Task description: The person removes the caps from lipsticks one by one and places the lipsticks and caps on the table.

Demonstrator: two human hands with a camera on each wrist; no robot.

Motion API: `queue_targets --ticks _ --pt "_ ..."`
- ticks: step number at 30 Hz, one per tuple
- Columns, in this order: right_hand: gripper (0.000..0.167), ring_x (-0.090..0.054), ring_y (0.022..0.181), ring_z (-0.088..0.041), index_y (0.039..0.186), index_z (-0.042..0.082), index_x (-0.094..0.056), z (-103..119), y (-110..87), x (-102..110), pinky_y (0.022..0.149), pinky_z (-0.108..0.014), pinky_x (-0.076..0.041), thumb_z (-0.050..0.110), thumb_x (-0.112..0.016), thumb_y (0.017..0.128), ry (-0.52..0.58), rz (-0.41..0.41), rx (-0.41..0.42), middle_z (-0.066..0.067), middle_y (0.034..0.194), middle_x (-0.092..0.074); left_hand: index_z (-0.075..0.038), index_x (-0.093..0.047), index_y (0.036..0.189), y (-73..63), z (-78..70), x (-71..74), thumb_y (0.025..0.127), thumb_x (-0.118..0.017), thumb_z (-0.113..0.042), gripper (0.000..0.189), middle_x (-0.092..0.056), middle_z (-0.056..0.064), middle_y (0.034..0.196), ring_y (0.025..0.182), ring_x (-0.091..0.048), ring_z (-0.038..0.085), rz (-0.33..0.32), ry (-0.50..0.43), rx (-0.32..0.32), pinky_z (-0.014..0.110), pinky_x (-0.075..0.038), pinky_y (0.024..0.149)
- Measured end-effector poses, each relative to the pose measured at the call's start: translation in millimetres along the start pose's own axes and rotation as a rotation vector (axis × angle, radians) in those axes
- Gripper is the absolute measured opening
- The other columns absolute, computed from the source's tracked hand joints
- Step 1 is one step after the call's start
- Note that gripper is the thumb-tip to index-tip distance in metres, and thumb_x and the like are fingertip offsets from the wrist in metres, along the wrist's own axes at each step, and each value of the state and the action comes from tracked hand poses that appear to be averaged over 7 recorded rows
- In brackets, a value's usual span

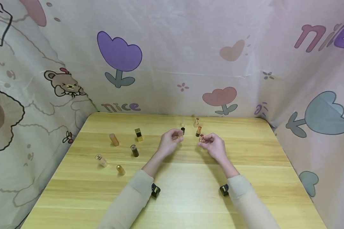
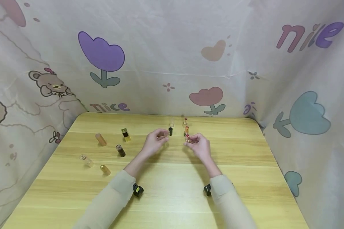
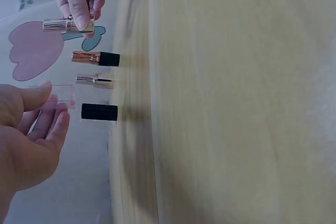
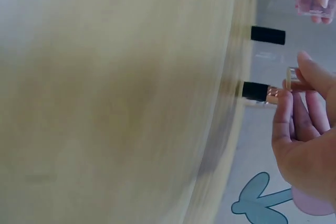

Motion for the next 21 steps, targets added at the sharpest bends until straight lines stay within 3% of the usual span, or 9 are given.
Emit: queue_targets --ticks 4,10,21 --pt "0.042 -0.073 0.094 -0.029 0.112 -0.001 -0.067 -5 7.2 -2 0.08 -0.027 -0.063 0.008 -0.091 0.078 -0.042 0.059 0.002 -0.019 0.105 -0.076 -0.004 -0.069 0.121 5.4 6.3 -7.3 0.095 -0.073 -0.001 0.027 -0.07 0.01 0.115 0.112 -0.068 0.027 0.073 0.073 0.043 0.034 -0.059 0.101" --pt "0.043 -0.073 0.098 -0.031 0.115 -0.002 -0.068 -10 15.0 -9 0.09 -0.039 -0.063 0.009 -0.09 0.079 -0.1 0.134 0.014 -0.018 0.106 -0.076 -0.001 -0.068 0.118 10.5 13.4 -13.7 0.096 -0.07 0.003 0.023 -0.07 0.01 0.109 0.105 -0.068 0.025 0.163 0.179 0.034 0.031 -0.06 0.095" --pt "0.039 -0.071 0.085 -0.023 0.107 -0.003 -0.07 -13 21.8 -14 0.079 -0.036 -0.063 0.013 -0.092 0.079 -0.193 0.161 0.027 -0.013 0.096 -0.075 0.003 -0.067 0.119 17.0 20.9 -18.2 0.094 -0.071 0.005 0.025 -0.069 0.011 0.106 0.101 -0.067 0.024 0.209 0.247 0.009 0.03 -0.061 0.091"
Point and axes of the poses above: each hand's wrist, its own y-axis towards the middle knuckle, its own x-axis out of the back of the hand, z = x × y, the point moved 6 cm from there along y, towards the middle knuckle
